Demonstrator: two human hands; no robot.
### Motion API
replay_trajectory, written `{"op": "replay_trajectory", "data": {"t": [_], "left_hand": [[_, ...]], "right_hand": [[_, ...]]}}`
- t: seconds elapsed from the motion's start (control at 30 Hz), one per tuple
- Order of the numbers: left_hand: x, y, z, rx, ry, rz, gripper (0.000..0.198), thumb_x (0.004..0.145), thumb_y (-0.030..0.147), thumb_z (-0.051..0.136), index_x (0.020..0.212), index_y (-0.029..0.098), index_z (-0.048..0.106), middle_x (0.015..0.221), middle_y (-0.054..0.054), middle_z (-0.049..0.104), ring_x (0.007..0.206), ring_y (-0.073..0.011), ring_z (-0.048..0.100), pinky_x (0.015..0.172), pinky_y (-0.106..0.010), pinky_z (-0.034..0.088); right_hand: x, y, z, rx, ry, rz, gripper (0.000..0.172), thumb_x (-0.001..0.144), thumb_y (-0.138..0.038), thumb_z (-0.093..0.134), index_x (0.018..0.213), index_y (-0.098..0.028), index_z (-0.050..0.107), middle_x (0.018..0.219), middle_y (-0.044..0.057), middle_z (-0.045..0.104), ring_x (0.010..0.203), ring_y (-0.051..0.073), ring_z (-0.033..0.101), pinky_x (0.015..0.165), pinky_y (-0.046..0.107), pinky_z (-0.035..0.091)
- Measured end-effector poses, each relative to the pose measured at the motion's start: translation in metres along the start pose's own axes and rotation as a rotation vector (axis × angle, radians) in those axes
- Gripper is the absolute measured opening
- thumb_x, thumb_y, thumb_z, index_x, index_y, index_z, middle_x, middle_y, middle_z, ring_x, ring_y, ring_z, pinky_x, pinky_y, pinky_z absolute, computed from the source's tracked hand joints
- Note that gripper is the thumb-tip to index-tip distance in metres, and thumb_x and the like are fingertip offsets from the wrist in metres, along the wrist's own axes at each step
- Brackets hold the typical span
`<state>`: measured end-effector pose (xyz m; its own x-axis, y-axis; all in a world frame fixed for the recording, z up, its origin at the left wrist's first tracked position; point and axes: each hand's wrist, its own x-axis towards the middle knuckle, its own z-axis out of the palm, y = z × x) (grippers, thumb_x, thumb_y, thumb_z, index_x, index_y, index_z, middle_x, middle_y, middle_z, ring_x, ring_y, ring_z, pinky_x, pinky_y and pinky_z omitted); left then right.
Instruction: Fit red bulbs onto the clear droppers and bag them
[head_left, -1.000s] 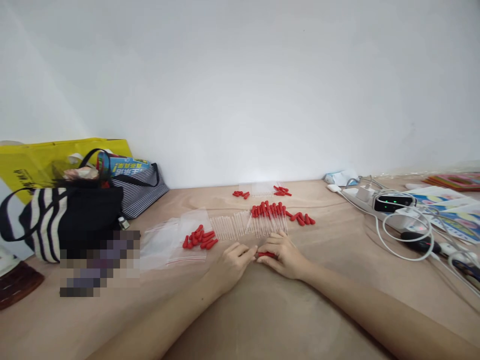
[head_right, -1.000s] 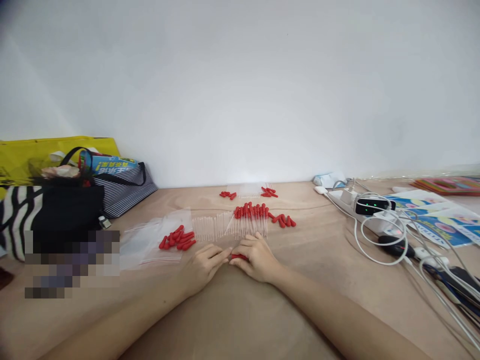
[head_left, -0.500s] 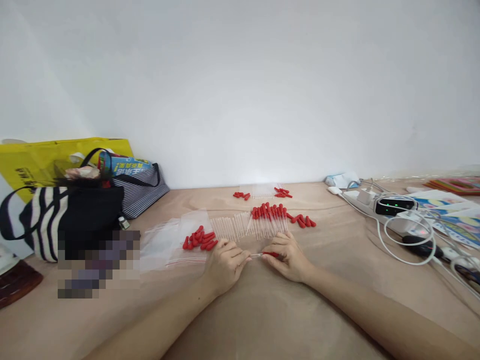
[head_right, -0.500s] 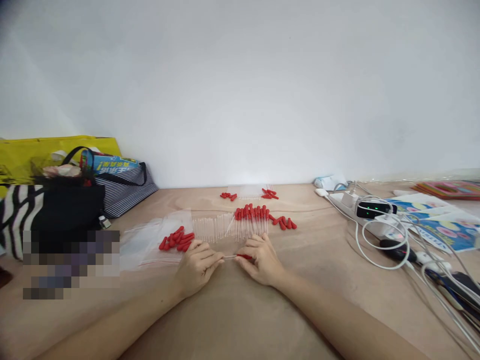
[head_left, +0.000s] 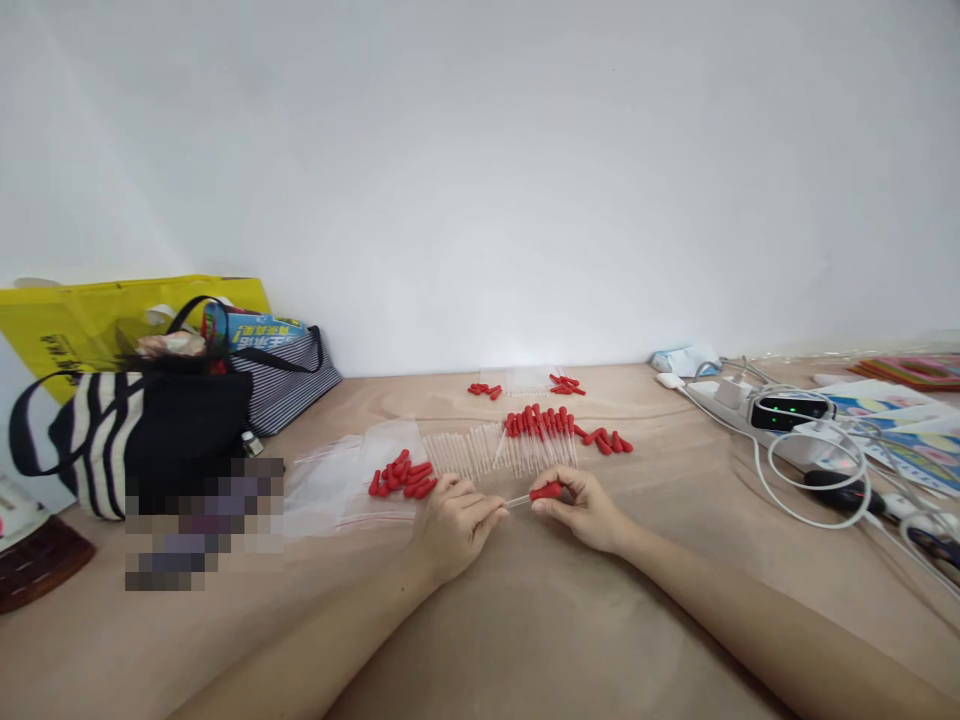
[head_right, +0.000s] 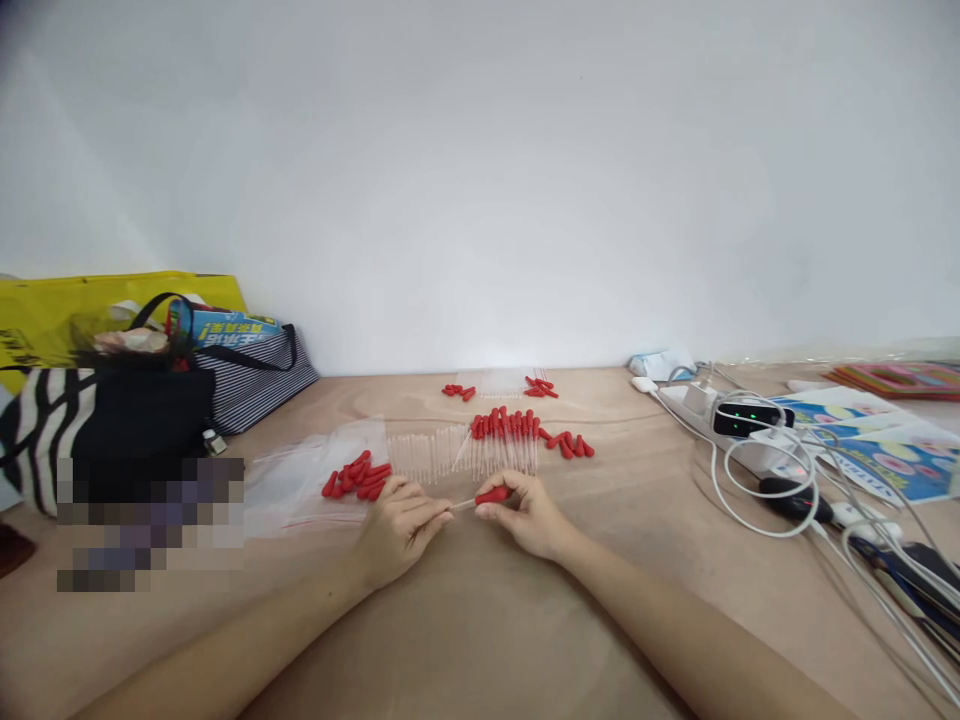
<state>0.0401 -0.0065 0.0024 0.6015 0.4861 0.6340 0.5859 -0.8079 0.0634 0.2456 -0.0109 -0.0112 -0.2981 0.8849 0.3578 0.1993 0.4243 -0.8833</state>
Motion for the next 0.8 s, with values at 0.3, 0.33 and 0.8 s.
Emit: {"op": "replay_trajectory", "data": {"t": [0.3, 0.33, 0.8], "left_hand": [[0.002, 0.002, -0.005, -0.027, -0.16, -0.142, 0.023, 0.08, 0.033, 0.052, 0.098, 0.02, 0.059, 0.087, -0.004, 0.065, 0.081, -0.0198, 0.055, 0.071, -0.033, 0.039], [0.002, 0.002, -0.004, -0.03, -0.172, -0.154, 0.02, 0.08, 0.03, 0.052, 0.095, 0.02, 0.059, 0.088, -0.003, 0.065, 0.082, -0.0196, 0.055, 0.071, -0.033, 0.039], [0.021, -0.007, 0.003, 0.2, -0.105, -0.407, 0.008, 0.076, 0.025, 0.053, 0.077, 0.019, 0.057, 0.082, -0.005, 0.058, 0.082, -0.0232, 0.05, 0.073, -0.038, 0.036]], "right_hand": [[0.052, 0.01, -0.045, -0.006, 0.293, 0.138, 0.038, 0.077, -0.043, 0.046, 0.101, -0.015, 0.054, 0.069, 0.001, 0.057, 0.055, 0.012, 0.05, 0.052, 0.025, 0.039], [0.061, 0.012, -0.054, -0.17, 0.328, 0.173, 0.038, 0.079, -0.039, 0.042, 0.106, -0.014, 0.053, 0.068, 0.001, 0.057, 0.054, 0.012, 0.05, 0.051, 0.025, 0.039], [0.098, 0.038, -0.052, -0.77, 0.408, 0.271, 0.04, 0.072, -0.025, 0.053, 0.11, -0.014, 0.05, 0.069, 0.004, 0.061, 0.075, 0.023, 0.057, 0.064, 0.029, 0.034]]}}
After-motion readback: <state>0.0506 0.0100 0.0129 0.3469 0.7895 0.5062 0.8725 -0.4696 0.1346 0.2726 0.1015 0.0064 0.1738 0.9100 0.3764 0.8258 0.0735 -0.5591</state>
